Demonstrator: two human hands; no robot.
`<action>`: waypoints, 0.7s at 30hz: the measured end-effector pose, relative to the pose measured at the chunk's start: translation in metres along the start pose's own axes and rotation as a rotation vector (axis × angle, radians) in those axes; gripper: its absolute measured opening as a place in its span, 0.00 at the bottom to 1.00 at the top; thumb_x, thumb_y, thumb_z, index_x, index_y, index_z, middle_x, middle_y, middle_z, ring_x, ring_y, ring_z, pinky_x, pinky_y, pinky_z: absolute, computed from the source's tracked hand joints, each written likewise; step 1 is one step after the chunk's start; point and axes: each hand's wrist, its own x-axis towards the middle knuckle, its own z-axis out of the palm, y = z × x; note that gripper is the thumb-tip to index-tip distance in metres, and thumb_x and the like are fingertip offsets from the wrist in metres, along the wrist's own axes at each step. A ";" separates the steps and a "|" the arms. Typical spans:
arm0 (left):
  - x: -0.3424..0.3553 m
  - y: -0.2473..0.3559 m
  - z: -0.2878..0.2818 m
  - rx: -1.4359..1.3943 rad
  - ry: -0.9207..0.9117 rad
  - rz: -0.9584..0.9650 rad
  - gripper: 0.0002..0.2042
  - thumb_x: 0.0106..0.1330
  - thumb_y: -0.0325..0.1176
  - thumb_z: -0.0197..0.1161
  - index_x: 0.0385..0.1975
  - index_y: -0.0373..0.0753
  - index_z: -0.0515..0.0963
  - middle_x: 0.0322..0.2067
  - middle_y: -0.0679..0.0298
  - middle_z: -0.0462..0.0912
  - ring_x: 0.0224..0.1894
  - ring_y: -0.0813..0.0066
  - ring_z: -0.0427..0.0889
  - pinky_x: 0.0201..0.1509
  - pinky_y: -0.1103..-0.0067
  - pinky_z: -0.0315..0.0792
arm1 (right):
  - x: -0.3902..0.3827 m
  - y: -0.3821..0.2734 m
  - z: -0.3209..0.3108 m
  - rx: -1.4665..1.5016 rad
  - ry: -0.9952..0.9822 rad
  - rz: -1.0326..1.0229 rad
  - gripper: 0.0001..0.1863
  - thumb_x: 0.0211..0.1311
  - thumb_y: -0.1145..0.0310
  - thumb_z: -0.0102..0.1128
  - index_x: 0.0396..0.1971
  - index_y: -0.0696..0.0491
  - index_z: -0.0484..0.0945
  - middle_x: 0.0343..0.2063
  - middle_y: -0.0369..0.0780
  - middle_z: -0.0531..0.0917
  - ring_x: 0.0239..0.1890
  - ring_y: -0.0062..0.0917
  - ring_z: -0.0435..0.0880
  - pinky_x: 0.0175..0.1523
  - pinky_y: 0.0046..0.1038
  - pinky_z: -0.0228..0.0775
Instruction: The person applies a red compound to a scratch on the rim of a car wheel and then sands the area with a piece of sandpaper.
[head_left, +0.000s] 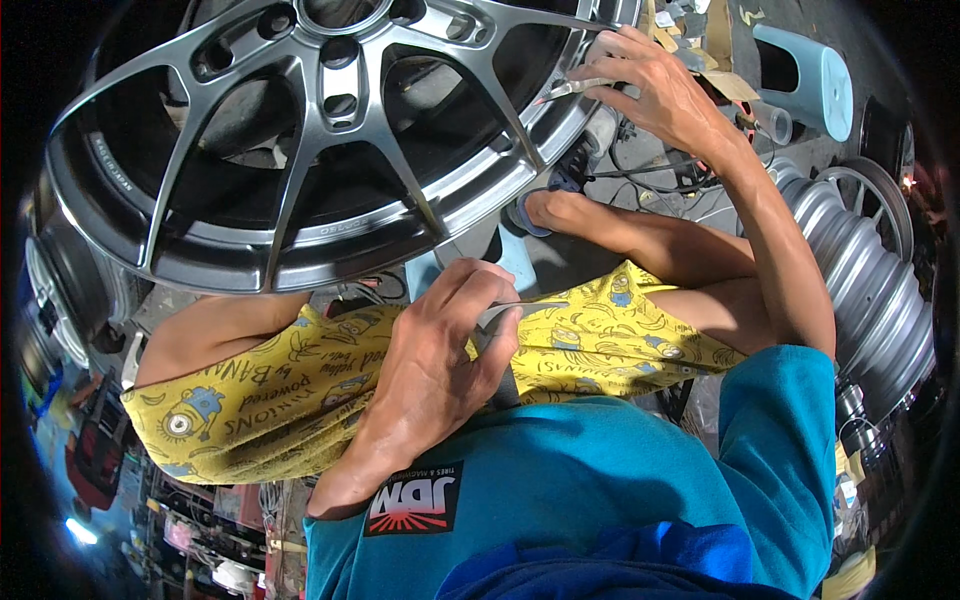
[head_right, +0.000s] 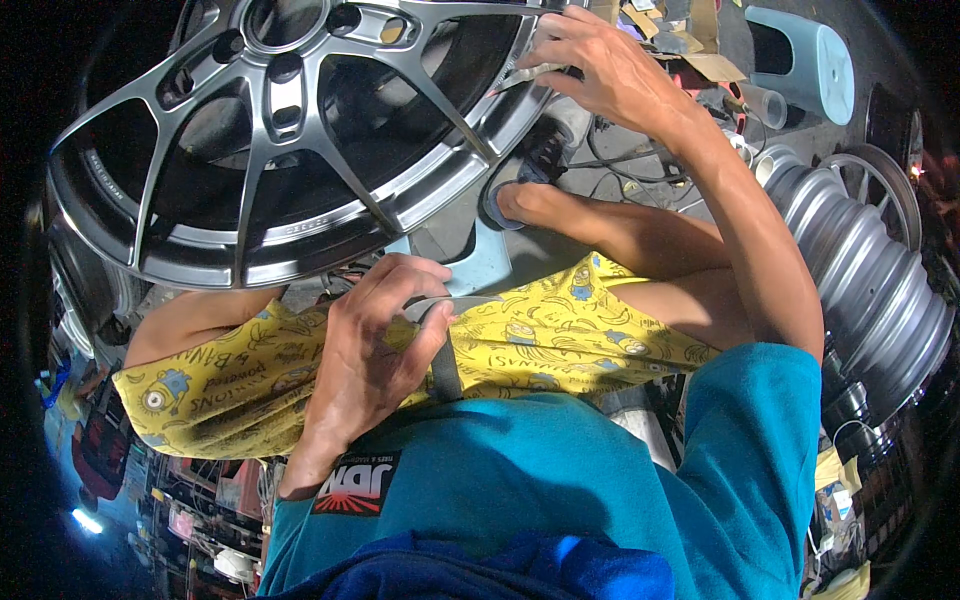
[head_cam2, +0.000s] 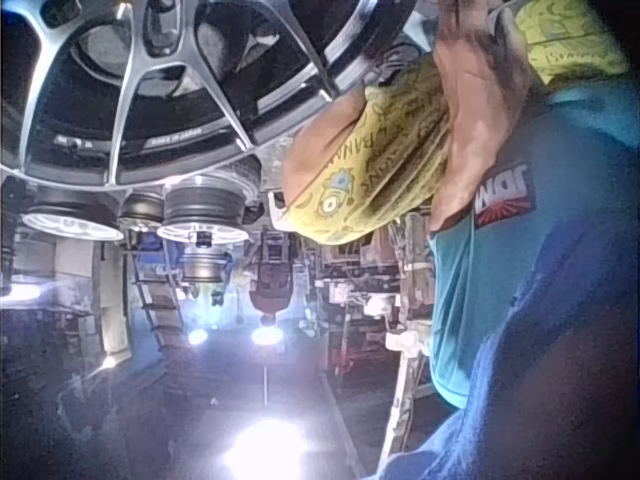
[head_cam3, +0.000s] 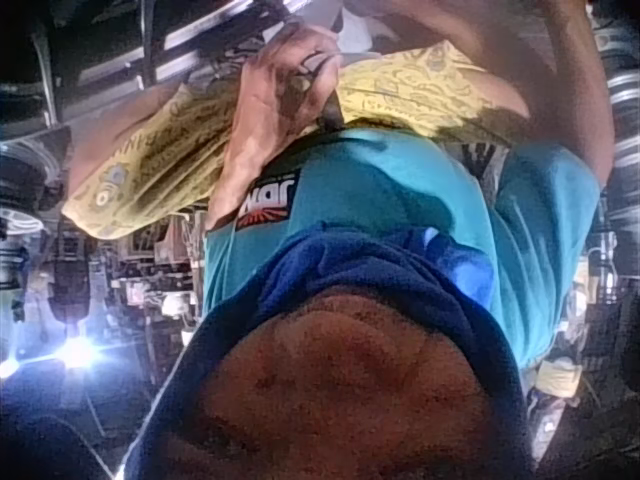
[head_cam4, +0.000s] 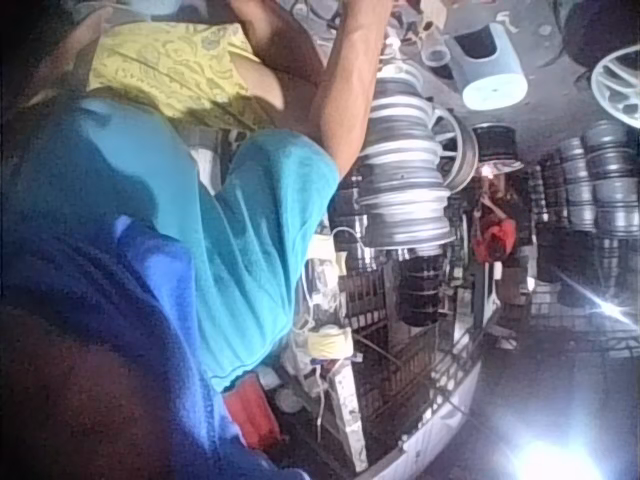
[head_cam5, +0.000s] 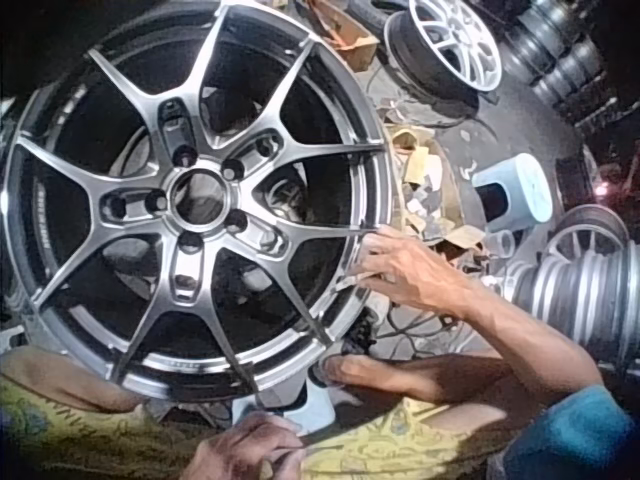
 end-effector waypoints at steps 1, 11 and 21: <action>0.000 0.000 0.000 0.002 0.000 0.001 0.07 0.66 0.24 0.69 0.41 0.35 0.79 0.46 0.55 0.86 0.47 0.56 0.90 0.51 0.65 0.81 | 0.000 -0.001 -0.001 -0.008 0.001 0.002 0.15 0.66 0.69 0.71 0.52 0.50 0.89 0.42 0.40 0.80 0.50 0.37 0.80 0.57 0.40 0.76; 0.000 -0.006 0.002 -0.085 0.090 -0.066 0.08 0.71 0.28 0.69 0.45 0.33 0.81 0.40 0.57 0.89 0.36 0.69 0.89 0.40 0.76 0.79 | -0.005 -0.003 -0.017 0.057 0.012 0.010 0.15 0.64 0.69 0.72 0.51 0.50 0.89 0.42 0.39 0.83 0.47 0.37 0.82 0.55 0.40 0.76; 0.010 -0.006 -0.006 -0.471 0.424 -0.276 0.09 0.76 0.29 0.69 0.46 0.29 0.82 0.35 0.63 0.89 0.33 0.83 0.84 0.36 0.84 0.77 | -0.026 -0.076 -0.070 0.461 -0.031 0.156 0.12 0.65 0.66 0.73 0.47 0.52 0.92 0.39 0.40 0.88 0.46 0.33 0.87 0.53 0.36 0.79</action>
